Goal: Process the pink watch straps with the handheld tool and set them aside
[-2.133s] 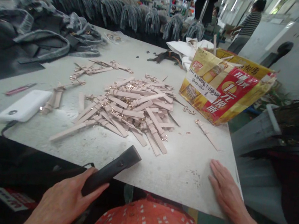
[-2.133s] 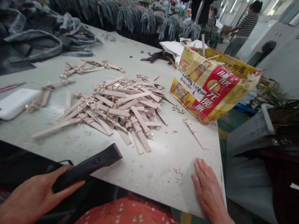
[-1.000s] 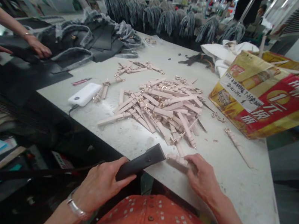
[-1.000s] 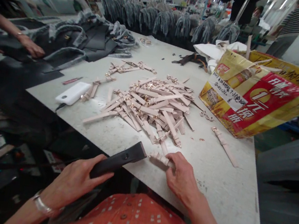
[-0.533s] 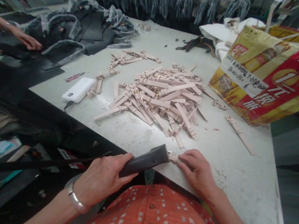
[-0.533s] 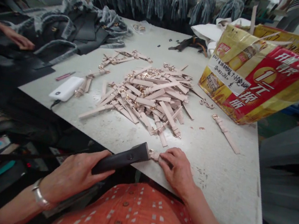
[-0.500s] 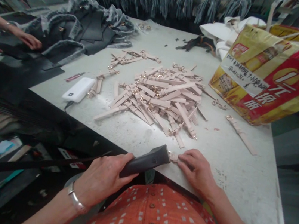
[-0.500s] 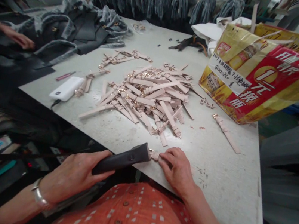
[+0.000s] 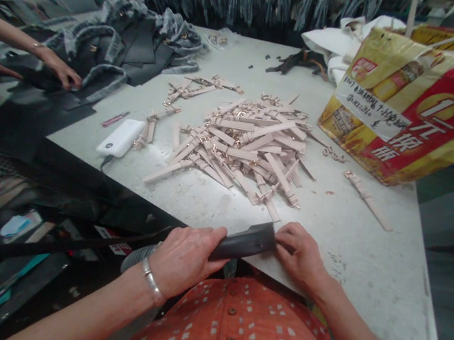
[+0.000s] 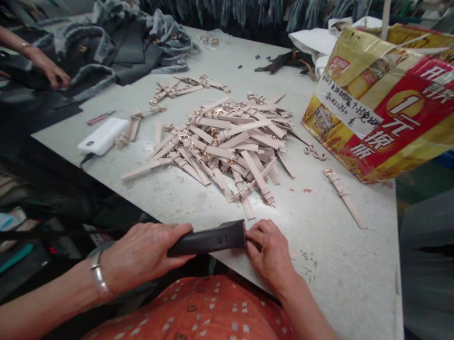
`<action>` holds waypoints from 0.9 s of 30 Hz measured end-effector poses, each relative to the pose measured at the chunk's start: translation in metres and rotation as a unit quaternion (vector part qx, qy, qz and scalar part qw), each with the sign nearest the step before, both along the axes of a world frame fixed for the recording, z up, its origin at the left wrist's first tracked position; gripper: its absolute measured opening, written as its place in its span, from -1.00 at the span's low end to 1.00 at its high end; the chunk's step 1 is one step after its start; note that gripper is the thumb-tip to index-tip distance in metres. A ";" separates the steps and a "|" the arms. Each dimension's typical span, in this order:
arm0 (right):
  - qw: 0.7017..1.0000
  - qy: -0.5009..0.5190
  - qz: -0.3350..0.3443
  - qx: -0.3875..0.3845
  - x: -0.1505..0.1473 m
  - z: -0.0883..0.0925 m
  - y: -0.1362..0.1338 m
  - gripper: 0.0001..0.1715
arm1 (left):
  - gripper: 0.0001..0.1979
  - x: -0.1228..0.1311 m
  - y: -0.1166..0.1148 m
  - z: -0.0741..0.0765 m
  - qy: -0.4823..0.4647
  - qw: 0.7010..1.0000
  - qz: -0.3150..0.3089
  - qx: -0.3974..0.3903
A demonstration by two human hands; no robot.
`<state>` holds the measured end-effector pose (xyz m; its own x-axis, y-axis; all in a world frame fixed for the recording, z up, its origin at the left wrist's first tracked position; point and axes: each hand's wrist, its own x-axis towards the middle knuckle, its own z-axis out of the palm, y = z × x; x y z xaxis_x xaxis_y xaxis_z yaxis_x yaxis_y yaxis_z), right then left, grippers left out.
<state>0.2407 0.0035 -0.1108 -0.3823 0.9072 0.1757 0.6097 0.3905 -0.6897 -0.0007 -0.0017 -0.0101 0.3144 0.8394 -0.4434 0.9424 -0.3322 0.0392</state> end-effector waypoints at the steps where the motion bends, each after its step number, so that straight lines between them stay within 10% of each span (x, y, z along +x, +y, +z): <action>1: 1.000 0.002 -0.001 0.004 0.000 -0.001 0.000 -0.84 | -0.68 -0.001 0.001 0.000 0.000 1.000 0.001 0.000; 27: 0.993 -0.102 -0.013 0.063 -0.011 0.000 -0.001 -0.81 | -0.68 -0.018 0.005 -0.003 0.018 1.000 0.010 -0.003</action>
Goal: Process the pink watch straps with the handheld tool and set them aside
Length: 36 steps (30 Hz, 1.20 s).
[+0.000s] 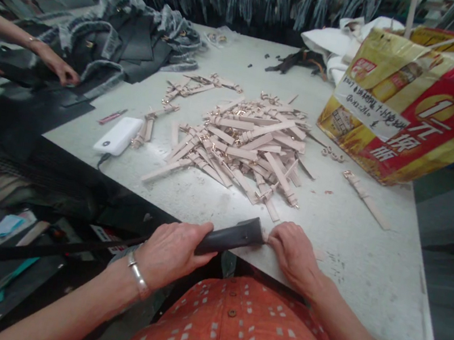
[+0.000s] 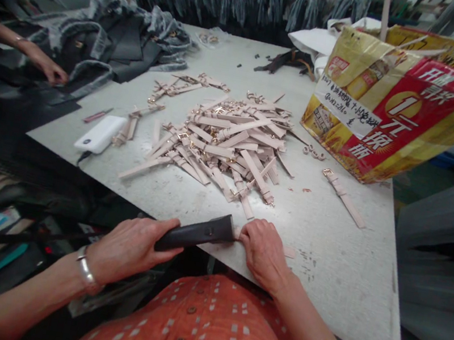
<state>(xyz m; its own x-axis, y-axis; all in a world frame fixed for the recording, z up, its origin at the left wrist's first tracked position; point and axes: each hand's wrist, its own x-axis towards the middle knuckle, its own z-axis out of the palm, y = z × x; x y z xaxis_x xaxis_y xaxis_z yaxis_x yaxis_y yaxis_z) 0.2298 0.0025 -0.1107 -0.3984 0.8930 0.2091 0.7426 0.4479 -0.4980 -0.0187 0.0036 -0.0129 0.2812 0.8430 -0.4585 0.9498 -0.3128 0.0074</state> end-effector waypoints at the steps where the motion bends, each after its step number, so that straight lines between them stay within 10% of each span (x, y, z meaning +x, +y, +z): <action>1: 1.000 -0.003 -0.008 -0.004 0.000 -0.001 0.001 -0.80 | -0.68 -0.001 0.000 -0.001 -0.002 1.000 -0.004 0.002; 36: 0.992 0.071 -0.100 -0.022 0.020 -0.001 -0.017 -0.85 | -0.78 0.058 0.034 0.028 0.041 0.982 -0.184 0.014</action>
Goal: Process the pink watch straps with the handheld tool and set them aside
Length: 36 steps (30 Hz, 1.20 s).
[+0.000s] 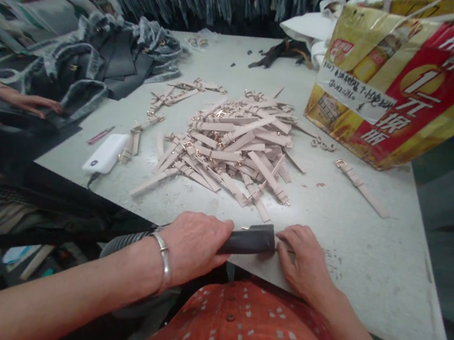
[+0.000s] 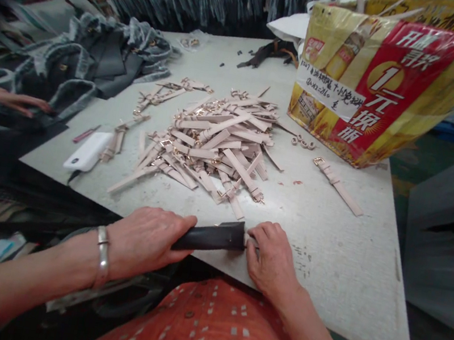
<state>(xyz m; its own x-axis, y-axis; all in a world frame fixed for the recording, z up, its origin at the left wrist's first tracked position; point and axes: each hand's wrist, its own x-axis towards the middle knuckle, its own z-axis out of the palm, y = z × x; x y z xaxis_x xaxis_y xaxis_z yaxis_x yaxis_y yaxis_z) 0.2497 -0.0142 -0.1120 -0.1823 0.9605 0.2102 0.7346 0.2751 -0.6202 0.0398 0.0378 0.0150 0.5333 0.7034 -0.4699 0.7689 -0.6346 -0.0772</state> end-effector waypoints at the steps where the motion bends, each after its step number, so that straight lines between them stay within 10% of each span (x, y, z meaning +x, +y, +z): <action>1: 1.000 0.004 0.006 0.000 0.001 -0.002 0.000 -0.84 | -0.77 0.000 0.001 -0.001 0.000 1.000 0.001 0.000; 17: 0.998 0.056 0.020 0.008 0.007 -0.010 0.002 -0.83 | -0.67 -0.036 0.001 -0.003 -0.008 0.995 0.099 0.018; 29: 0.996 0.081 0.023 0.007 0.007 -0.009 0.003 -0.78 | -0.78 -0.005 -0.007 -0.004 -0.012 1.000 0.009 -0.001; 36: 0.997 0.080 0.020 0.010 0.006 -0.006 0.003 -0.83 | -0.66 -0.014 -0.002 -0.017 -0.033 0.995 0.089 -0.007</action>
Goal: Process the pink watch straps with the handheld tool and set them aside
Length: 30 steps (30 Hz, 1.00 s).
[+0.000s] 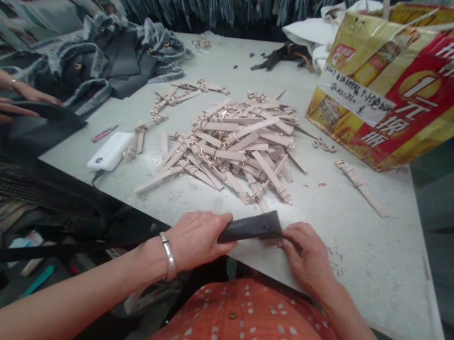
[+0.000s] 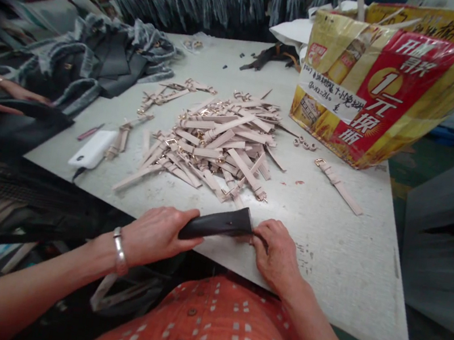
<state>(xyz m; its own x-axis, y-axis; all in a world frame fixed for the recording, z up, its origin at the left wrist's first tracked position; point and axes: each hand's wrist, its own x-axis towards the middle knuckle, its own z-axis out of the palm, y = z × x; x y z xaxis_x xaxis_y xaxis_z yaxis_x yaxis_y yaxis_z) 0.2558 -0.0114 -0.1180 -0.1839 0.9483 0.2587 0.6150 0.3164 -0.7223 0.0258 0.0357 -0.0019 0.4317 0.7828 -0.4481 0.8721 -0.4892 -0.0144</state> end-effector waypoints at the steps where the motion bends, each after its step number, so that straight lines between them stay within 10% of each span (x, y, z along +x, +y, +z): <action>1: 1.000 -0.004 0.001 0.001 0.000 0.001 0.000 -0.83 | -0.65 -0.002 0.000 0.000 -0.002 1.000 0.013 0.003; 17: 1.000 -0.020 0.003 -0.001 0.001 -0.001 0.001 -0.79 | -0.73 0.002 -0.011 0.006 0.005 0.999 -0.035 -0.008; 30: 0.998 -0.068 0.001 0.016 -0.004 0.002 -0.001 -0.71 | -0.67 -0.034 -0.017 0.006 -0.015 0.996 0.090 0.008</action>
